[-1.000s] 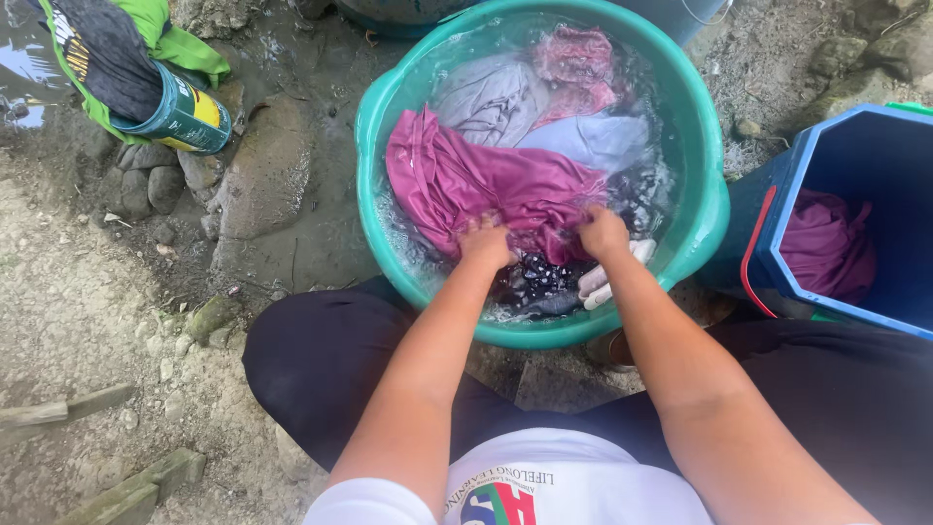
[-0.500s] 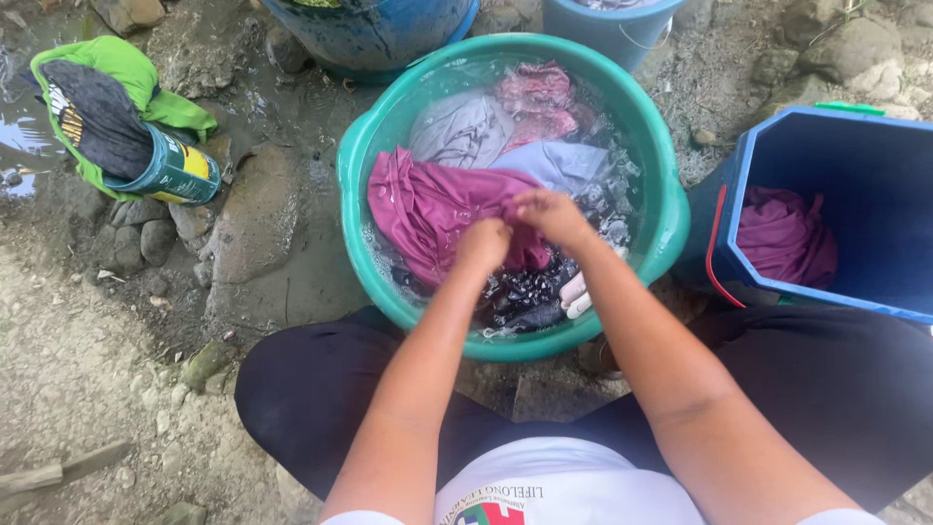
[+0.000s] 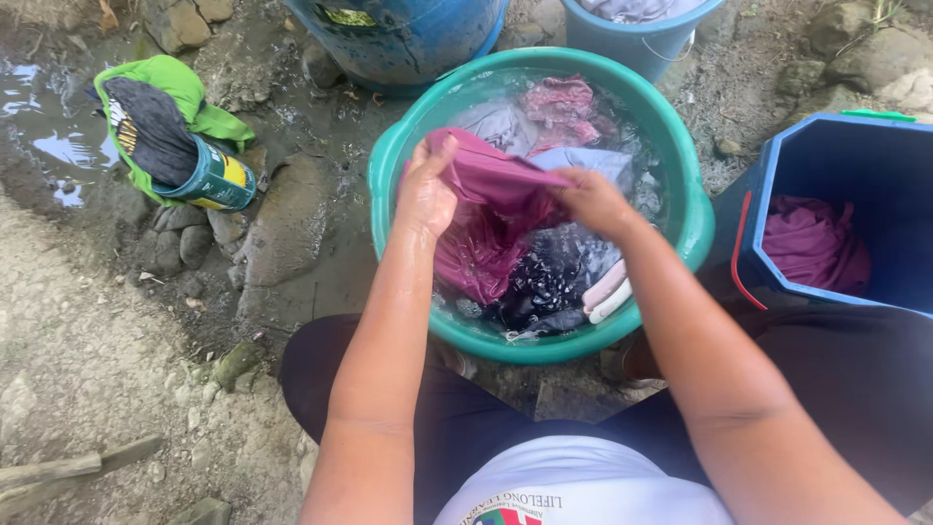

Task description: The person hand-washes clothes by scrubbing them in a water-filled basin, wringing each piece by hand, and placing the washed items into a bin.

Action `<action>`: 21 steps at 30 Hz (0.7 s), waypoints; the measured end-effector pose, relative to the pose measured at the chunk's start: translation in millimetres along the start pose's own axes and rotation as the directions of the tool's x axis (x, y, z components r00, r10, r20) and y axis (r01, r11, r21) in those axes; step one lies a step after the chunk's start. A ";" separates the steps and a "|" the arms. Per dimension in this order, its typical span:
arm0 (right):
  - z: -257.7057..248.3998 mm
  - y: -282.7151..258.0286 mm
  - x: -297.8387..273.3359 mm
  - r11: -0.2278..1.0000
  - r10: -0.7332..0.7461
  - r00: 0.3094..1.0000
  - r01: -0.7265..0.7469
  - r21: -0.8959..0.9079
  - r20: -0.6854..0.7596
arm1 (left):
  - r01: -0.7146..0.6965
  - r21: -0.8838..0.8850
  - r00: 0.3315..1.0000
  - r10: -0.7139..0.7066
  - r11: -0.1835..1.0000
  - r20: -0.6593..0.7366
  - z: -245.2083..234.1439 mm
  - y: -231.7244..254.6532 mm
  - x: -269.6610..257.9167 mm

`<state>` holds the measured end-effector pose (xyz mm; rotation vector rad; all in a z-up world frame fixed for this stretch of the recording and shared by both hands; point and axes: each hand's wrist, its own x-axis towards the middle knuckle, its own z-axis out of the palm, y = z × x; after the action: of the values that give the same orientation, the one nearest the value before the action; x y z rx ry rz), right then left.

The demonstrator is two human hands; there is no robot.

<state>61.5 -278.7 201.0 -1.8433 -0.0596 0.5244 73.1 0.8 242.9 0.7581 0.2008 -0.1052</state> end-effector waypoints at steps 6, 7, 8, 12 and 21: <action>-55.6 -64.0 -16.3 0.949 -0.181 0.982 0.161 -0.270 -0.048 | 0.053 0.267 0.992 -0.021 0.962 -0.122 -9.3 12.5 2.2; -63.4 -68.9 -21.7 0.894 -0.221 0.975 0.193 -0.406 -0.025 | 0.054 0.266 0.993 -0.024 0.962 -0.115 -8.2 14.3 0.2; -68.8 -72.9 -26.2 0.818 -0.257 0.966 0.220 -0.532 0.005 | 0.107 0.339 0.983 -0.048 0.935 -0.179 -7.1 15.8 -4.2; -73.9 -80.4 -47.9 0.911 -0.036 0.997 0.004 -0.411 -0.068 | 0.135 0.640 0.967 0.041 0.756 -0.252 4.7 21.9 -15.4; 6.0 -30.7 -54.1 0.972 -0.178 0.982 0.165 -0.167 -0.066 | 0.337 0.494 0.894 -0.437 0.801 0.099 26.9 -52.1 -40.1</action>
<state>17.3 -279.1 245.2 -1.9933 -0.2110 0.3321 29.0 -54.5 235.7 1.1743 0.1284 -0.6468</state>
